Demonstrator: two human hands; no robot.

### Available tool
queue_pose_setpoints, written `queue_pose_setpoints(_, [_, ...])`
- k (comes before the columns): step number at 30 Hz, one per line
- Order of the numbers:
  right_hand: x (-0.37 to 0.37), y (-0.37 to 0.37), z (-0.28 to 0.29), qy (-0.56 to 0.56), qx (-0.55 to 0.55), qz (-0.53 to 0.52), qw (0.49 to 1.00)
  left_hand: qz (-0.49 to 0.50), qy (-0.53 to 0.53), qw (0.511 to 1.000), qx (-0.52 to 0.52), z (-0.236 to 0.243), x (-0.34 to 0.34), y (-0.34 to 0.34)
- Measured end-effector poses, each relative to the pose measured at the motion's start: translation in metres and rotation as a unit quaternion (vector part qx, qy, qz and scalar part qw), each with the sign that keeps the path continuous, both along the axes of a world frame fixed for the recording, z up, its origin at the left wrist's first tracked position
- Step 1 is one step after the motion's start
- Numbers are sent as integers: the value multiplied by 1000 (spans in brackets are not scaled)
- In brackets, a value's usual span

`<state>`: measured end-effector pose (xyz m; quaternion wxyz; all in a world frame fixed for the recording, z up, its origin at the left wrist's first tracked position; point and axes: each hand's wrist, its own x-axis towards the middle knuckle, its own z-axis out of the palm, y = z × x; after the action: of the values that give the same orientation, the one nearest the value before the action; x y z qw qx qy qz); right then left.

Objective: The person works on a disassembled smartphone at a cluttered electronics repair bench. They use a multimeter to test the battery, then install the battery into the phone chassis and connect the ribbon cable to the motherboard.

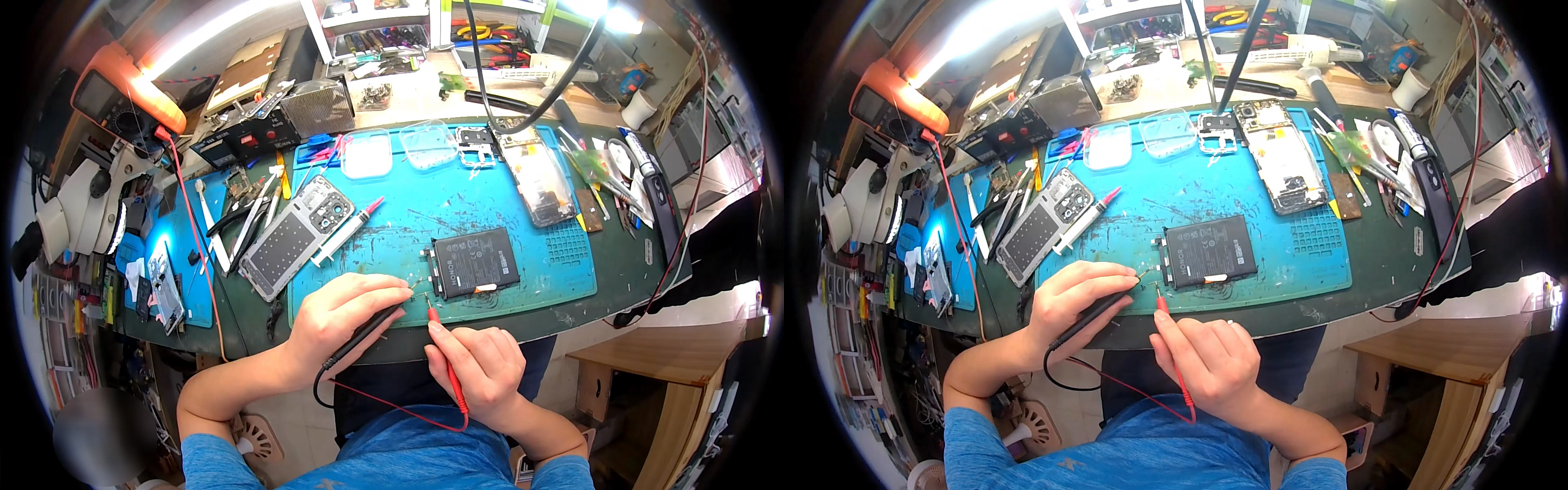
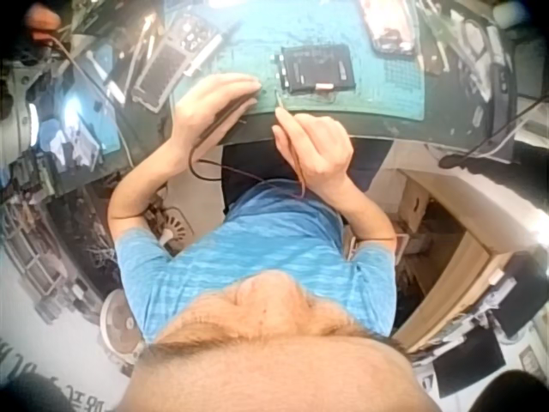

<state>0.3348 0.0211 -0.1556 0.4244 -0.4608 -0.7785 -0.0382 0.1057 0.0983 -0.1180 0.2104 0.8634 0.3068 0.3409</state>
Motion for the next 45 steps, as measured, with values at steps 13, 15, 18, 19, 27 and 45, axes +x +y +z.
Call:
queue_pose_setpoints(13, [4,-1,1,-7,-10,4,1000,10,19,999,46,-6,5,-1])
queue_pose_setpoints(15, [-1,3,3,-9,-8,13,1000,28,27,997,60,-5,-2,-4])
queue_pose_setpoints(18, [1,-2,3,-8,-5,8,1000,7,10,999,52,-6,0,-7])
queue_pose_setpoints(19, [0,-2,2,-6,16,-11,1000,5,19,998,54,-7,1,-5])
queue_pose_setpoints(27, [-6,-7,20,10,-12,9,1000,-11,-5,998,63,-17,-3,-6])
queue_pose_setpoints(45, [-5,-4,3,10,5,1,1000,-10,-3,998,63,-18,-2,-7])
